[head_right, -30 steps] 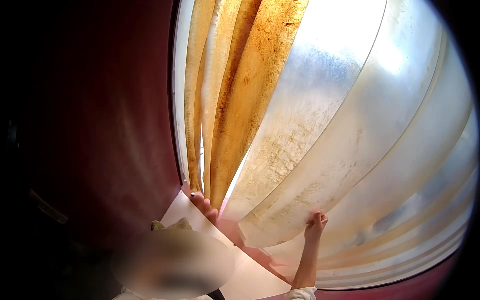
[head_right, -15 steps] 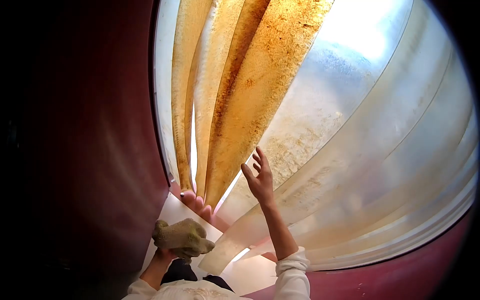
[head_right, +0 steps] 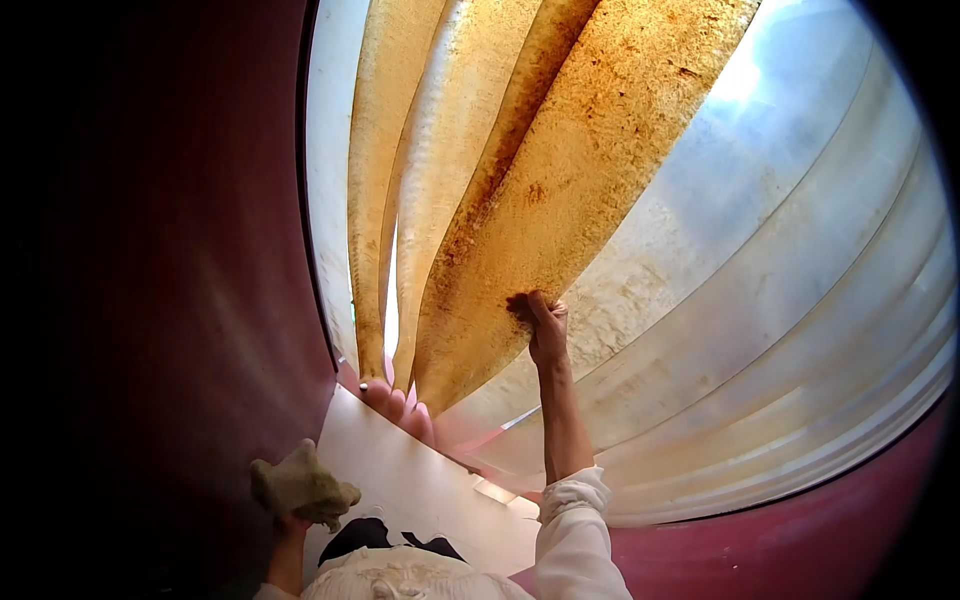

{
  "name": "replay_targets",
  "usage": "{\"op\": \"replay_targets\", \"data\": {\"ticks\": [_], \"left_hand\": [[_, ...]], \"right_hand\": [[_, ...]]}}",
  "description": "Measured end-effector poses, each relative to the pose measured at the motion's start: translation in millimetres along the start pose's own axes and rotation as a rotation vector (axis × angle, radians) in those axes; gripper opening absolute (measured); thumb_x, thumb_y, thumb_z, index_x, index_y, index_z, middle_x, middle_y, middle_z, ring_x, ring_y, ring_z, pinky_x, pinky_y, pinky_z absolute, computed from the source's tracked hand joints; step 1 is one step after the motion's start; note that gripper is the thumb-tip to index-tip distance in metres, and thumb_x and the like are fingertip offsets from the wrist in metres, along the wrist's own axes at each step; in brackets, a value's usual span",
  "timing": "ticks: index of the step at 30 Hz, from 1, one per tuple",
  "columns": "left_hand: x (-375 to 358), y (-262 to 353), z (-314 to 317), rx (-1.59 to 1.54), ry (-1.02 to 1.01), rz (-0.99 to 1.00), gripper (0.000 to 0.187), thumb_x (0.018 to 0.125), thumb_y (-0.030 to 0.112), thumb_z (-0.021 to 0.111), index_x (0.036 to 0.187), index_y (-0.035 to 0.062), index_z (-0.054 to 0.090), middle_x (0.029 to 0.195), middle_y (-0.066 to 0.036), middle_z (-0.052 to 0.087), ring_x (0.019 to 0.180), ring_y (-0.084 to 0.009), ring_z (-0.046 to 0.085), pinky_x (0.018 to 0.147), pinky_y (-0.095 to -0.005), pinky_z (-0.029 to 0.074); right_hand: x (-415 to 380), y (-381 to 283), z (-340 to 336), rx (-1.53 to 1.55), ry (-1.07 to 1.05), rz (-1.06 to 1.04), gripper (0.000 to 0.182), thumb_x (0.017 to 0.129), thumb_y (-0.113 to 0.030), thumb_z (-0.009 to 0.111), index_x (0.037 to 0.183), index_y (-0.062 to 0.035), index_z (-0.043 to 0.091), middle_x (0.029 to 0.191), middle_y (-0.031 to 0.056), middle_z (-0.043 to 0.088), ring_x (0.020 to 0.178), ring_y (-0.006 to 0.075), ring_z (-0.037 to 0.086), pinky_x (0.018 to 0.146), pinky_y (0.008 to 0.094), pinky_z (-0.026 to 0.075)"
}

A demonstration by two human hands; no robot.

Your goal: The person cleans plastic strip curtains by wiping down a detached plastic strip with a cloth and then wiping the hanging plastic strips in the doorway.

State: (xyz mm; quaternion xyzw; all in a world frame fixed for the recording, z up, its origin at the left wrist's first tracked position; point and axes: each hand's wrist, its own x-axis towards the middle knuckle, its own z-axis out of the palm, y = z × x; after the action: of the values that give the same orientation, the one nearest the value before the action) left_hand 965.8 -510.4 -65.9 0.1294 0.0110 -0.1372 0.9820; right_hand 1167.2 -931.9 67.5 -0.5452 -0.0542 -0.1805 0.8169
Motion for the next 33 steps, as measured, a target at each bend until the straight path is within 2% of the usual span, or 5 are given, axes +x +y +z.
{"op": "replay_targets", "data": {"ticks": [8, 13, 15, 21, 33], "left_hand": [[73.7, 13.8, 2.9, -0.003, -0.149, -0.255, 0.066, 0.083, 0.055, 0.051, 0.130, 0.0103, 0.037, 0.118, -0.012, 0.053, 0.103, -0.0280, 0.056, 0.089, -0.0489, 0.044], [123.4, 18.0, 10.4, -0.005, -0.348, -0.399, 0.066, 0.083, 0.055, 0.051, 0.129, 0.0097, 0.037, 0.117, -0.012, 0.053, 0.102, -0.0277, 0.056, 0.088, -0.0481, 0.044], [133.7, 18.0, 13.3, -0.006, -0.398, -0.433, 0.066, 0.083, 0.055, 0.051, 0.129, 0.0095, 0.037, 0.117, -0.012, 0.053, 0.102, -0.0276, 0.056, 0.088, -0.0477, 0.044], [118.3, 11.3, 8.6, -0.008, -0.446, -0.384, 0.067, 0.083, 0.056, 0.051, 0.128, 0.0087, 0.037, 0.116, -0.012, 0.053, 0.101, -0.0273, 0.056, 0.087, -0.0467, 0.044], [91.4, -4.9, -0.6, 0.037, -0.638, -0.271, 0.068, 0.082, 0.057, 0.051, 0.127, 0.0072, 0.038, 0.115, -0.012, 0.053, 0.100, -0.0267, 0.055, 0.086, -0.0446, 0.045]], "right_hand": [[-11.3, -11.5, -10.9, -0.036, 0.121, 0.005, 0.022, 0.088, -0.022, 0.059, 0.075, -0.0042, 0.061, 0.063, 0.0065, 0.063, 0.050, 0.0150, 0.060, 0.047, 0.0280, 0.049], [-19.8, -20.5, -11.9, -0.082, 0.194, 0.058, 0.026, 0.089, -0.031, 0.056, 0.091, -0.0058, 0.060, 0.065, 0.0035, 0.062, 0.047, 0.0126, 0.058, 0.042, 0.0257, 0.047], [-21.2, -21.3, -14.5, -0.098, 0.153, 0.037, 0.029, 0.088, -0.033, 0.056, 0.089, -0.0045, 0.061, 0.068, 0.0041, 0.064, 0.047, 0.0123, 0.058, 0.043, 0.0252, 0.047], [-25.6, -22.2, -11.9, -0.159, 0.173, 0.042, 0.021, 0.087, -0.025, 0.061, 0.082, -0.0042, 0.061, 0.070, 0.0026, 0.063, 0.059, 0.0121, 0.060, 0.055, 0.0261, 0.049], [-21.8, 2.6, -21.3, -0.513, 0.212, 0.137, 0.025, 0.083, -0.031, 0.065, 0.081, -0.0056, 0.065, 0.074, 0.0045, 0.067, 0.063, 0.0099, 0.063, 0.054, 0.0234, 0.045]]}}
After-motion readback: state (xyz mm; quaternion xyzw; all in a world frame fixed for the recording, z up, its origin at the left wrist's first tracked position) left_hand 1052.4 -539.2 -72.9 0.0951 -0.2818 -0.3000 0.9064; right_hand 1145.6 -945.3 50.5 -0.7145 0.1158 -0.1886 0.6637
